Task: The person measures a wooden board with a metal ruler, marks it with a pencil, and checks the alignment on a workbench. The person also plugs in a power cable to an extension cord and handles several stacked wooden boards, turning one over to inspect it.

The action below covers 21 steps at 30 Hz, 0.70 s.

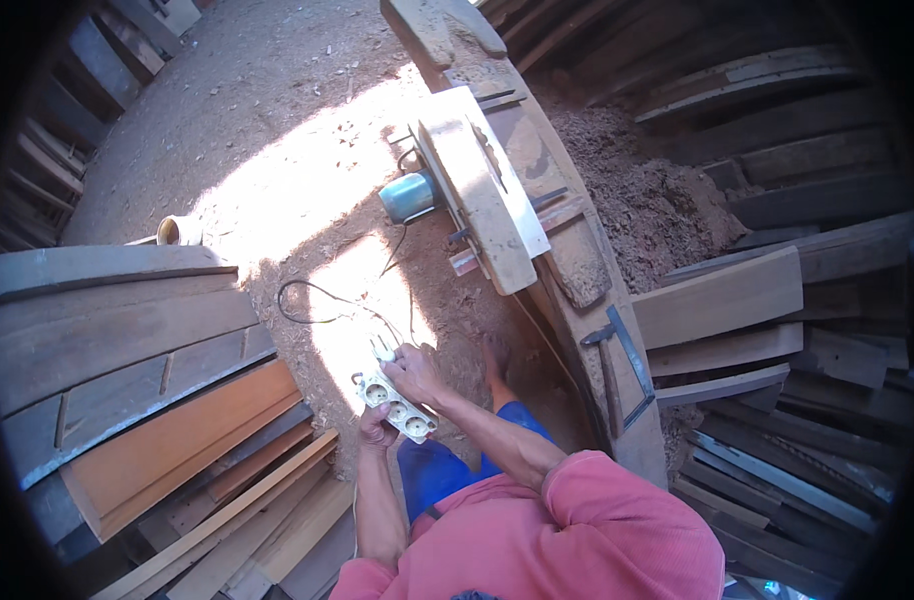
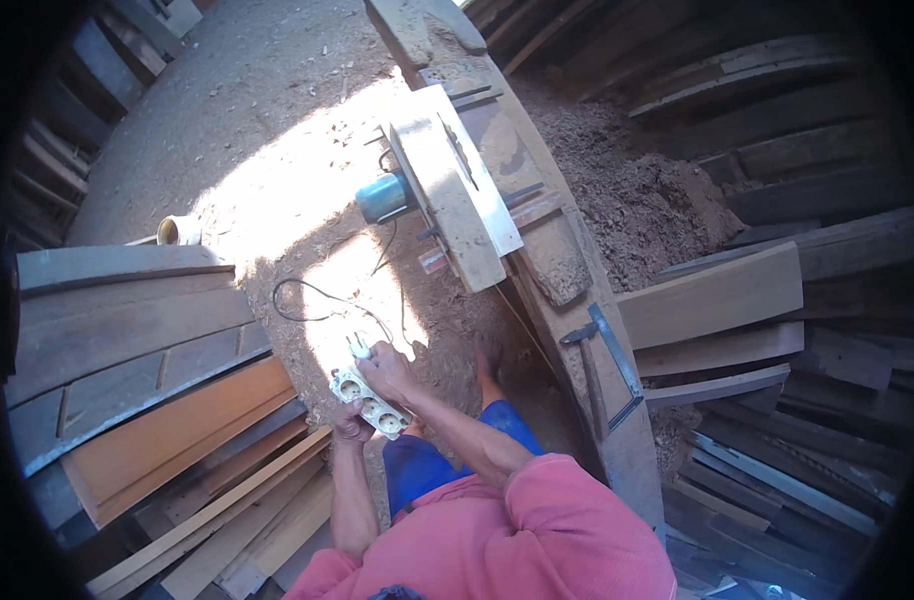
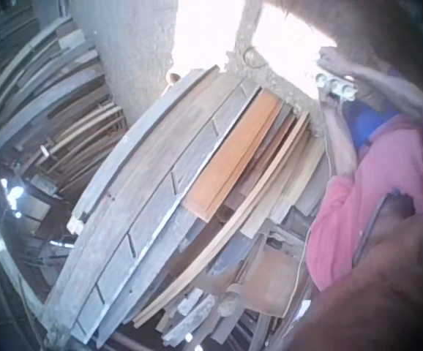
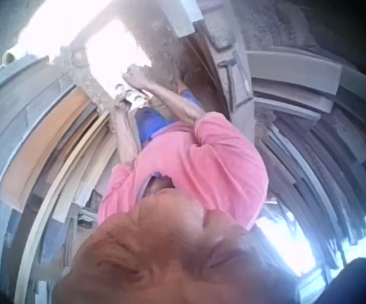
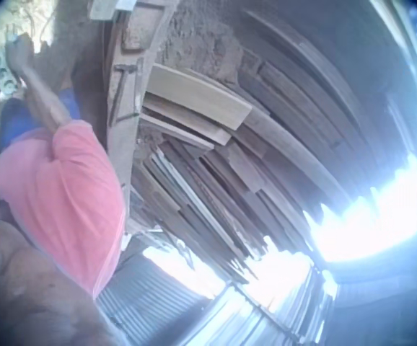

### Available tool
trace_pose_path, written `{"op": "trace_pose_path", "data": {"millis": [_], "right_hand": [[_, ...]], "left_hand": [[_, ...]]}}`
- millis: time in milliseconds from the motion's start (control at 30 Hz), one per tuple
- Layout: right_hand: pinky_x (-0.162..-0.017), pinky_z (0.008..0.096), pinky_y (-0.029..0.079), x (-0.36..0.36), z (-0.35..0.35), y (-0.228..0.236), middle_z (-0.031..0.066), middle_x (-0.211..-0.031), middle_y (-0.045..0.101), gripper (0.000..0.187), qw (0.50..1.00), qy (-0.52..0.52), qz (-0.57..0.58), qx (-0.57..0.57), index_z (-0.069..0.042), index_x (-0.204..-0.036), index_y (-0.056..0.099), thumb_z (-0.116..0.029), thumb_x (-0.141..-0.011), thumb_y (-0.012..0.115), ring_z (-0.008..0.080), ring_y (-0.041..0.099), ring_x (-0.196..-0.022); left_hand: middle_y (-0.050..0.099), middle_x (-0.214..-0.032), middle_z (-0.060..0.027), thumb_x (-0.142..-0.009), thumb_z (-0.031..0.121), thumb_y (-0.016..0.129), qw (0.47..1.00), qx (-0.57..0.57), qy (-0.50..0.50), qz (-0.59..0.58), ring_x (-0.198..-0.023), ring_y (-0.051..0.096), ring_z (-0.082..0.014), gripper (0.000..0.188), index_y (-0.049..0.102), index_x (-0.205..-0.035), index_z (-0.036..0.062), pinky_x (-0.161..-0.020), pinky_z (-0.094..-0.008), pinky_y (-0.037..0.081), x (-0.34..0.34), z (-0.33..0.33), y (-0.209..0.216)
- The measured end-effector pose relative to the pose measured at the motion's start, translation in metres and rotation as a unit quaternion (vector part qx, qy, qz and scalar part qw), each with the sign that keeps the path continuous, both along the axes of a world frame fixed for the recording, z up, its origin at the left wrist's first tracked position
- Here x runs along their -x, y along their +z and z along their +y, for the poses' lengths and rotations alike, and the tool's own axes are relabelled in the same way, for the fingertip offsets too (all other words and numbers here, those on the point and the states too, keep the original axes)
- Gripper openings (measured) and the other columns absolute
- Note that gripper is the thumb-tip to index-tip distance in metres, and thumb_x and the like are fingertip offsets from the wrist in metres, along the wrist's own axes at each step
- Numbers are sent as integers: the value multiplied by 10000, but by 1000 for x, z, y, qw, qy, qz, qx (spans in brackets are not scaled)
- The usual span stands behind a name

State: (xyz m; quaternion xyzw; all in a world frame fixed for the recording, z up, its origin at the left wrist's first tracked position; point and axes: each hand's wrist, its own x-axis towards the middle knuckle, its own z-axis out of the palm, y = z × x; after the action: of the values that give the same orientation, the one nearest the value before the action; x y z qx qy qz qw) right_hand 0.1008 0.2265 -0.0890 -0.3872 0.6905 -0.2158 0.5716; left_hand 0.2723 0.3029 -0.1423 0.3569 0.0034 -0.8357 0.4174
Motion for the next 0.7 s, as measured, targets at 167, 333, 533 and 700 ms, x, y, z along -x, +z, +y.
{"op": "trace_pose_path", "data": {"millis": [167, 333, 533, 700], "right_hand": [[-880, 367, 562, 163, 12, 108, 159, -1047, 725, 328, 977, -44, 44, 205, 9, -1197, 647, -219, -962, 666, 271, 716, -908], [-1029, 532, 432, 400, 123, 82, 227, -1390, 546, 688, 853, 26, 519, 41, -41, -1426, 477, -275, -847, 765, 419, 555, -1228], [-1074, 472, 444, 521, 250, -27, 253, -1391, 597, 660, 990, 46, 98, -91, -59, -1434, 538, -251, -843, 758, 426, 581, -1255], [-955, 443, 510, 498, 206, 18, 232, -1198, 694, 468, 964, 92, 190, -159, -27, -1305, 632, -187, -871, 707, 387, 672, -1107]], "left_hand": [[686, -1181, -182, -758, 205, 784, 991, 37, -124, 31, -1160, 665, -335, 630, 578, -1317, -1, -989, -473, 577, 41, -30, 38], [693, -1178, -162, -800, 212, 755, 1000, 1, -21, -12, -1136, 667, -337, 596, 574, -1331, 12, -978, -500, 569, 64, -24, 22], [681, -1124, -79, -863, 192, 695, 982, -71, 108, -135, -1064, 642, -253, 467, 609, -1290, 22, -992, -448, 506, 92, -8, 2], [678, -1107, -76, -843, 193, 710, 974, -92, 134, -160, -1061, 647, -260, 465, 600, -1274, 56, -991, -468, 508, 119, 10, 33]]}}
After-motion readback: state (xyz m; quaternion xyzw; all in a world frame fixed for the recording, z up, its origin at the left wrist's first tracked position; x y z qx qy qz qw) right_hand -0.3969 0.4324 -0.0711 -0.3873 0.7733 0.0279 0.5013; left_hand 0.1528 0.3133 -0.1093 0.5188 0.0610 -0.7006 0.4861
